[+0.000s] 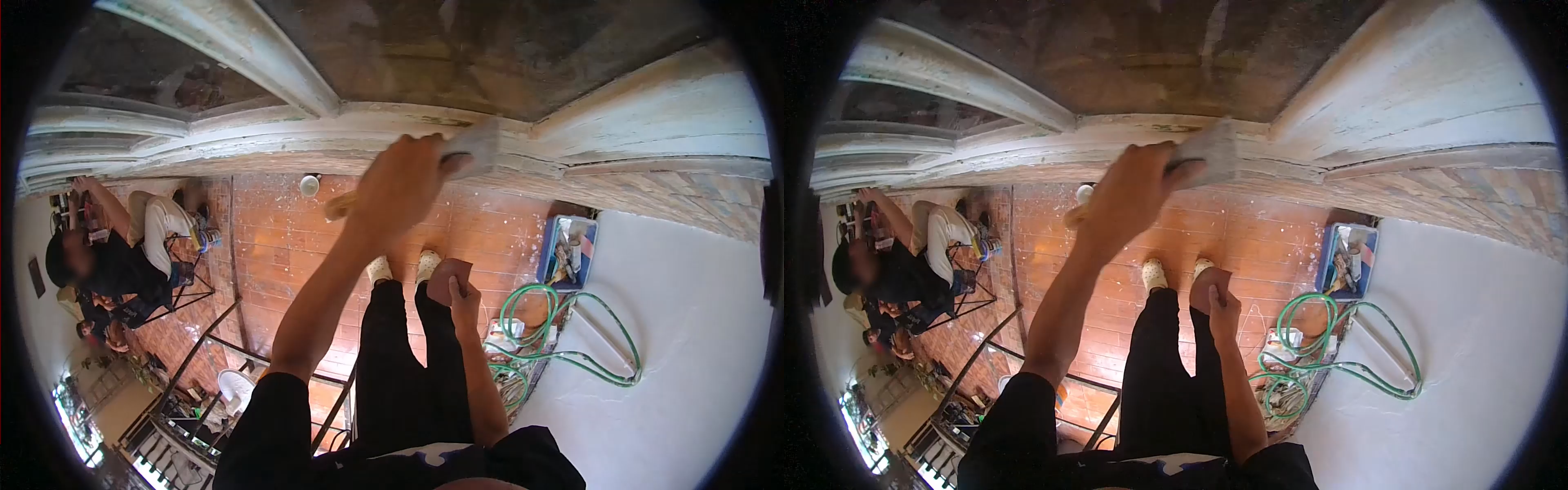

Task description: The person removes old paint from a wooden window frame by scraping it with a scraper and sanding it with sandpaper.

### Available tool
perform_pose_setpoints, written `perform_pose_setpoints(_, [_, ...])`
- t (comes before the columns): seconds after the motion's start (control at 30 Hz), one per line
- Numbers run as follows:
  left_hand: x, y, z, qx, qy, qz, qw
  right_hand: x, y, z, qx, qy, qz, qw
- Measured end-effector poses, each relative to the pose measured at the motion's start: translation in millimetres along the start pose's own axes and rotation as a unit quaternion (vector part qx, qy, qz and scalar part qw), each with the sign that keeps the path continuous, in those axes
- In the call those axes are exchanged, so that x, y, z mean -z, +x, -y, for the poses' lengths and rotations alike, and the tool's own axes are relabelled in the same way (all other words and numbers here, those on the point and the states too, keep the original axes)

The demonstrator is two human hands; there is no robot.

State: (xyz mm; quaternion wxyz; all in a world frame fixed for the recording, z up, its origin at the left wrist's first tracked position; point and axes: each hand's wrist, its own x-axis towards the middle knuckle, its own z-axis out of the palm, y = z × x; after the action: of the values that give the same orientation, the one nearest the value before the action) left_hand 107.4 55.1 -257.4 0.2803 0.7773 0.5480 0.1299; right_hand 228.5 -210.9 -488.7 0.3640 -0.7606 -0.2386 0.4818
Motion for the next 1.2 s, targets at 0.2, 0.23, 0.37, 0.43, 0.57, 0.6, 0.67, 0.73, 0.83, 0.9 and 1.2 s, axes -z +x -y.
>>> perform_pose_setpoints(0.2, [7.9,0.9,-9.8,0.055,-0.028,0.055,0.997,8.1,-0.8,2.2,-0.039,-0.012,0.007,0.999])
perform_pose_setpoints(0.23, [7.0,-0.4,-7.0,0.043,-0.013,0.035,0.998,2.9,0.0,2.1,-0.02,0.011,0.002,1.0])
perform_pose_setpoints(0.37, [3.9,-9.1,1.7,0.063,-0.02,-0.001,0.998,-3.0,1.2,-5.2,0.037,0.038,-0.027,0.998])
perform_pose_setpoints(0.43, [2.7,-9.9,6.1,0.058,-0.017,-0.017,0.998,-3.2,1.3,-8.3,0.027,0.025,-0.025,0.999])
perform_pose_setpoints(0.57, [1.5,-13.5,14.6,0.017,-0.003,-0.036,0.999,-6.6,2.8,0.7,-0.017,-0.009,0.006,1.0])
perform_pose_setpoints(0.6, [3.1,-14.4,14.1,0.022,-0.015,-0.026,0.999,-7.2,3.0,2.7,-0.019,-0.019,0.007,1.0])
perform_pose_setpoints(0.67, [3.6,-10.6,15.2,0.053,-0.036,0.001,0.998,-7.1,3.3,3.1,0.0,-0.039,0.006,0.999])
perform_pose_setpoints(0.73, [4.5,-8.2,11.0,0.061,-0.041,0.016,0.997,-9.3,-2.1,11.8,0.004,-0.014,0.005,1.0])
perform_pose_setpoints(0.83, [2.6,-4.1,0.6,0.036,-0.025,0.012,0.999,-4.1,0.2,11.5,-0.003,-0.028,0.015,0.999])
perform_pose_setpoints(0.9, [0.4,-4.3,3.7,0.023,-0.018,0.008,1.0,-1.6,-3.4,15.8,-0.012,-0.01,-0.002,1.0])
perform_pose_setpoints(1.2, [1.3,-13.1,15.8,0.044,-0.023,-0.009,0.999,-4.8,-2.5,13.5,-0.014,0.024,-0.006,1.0])
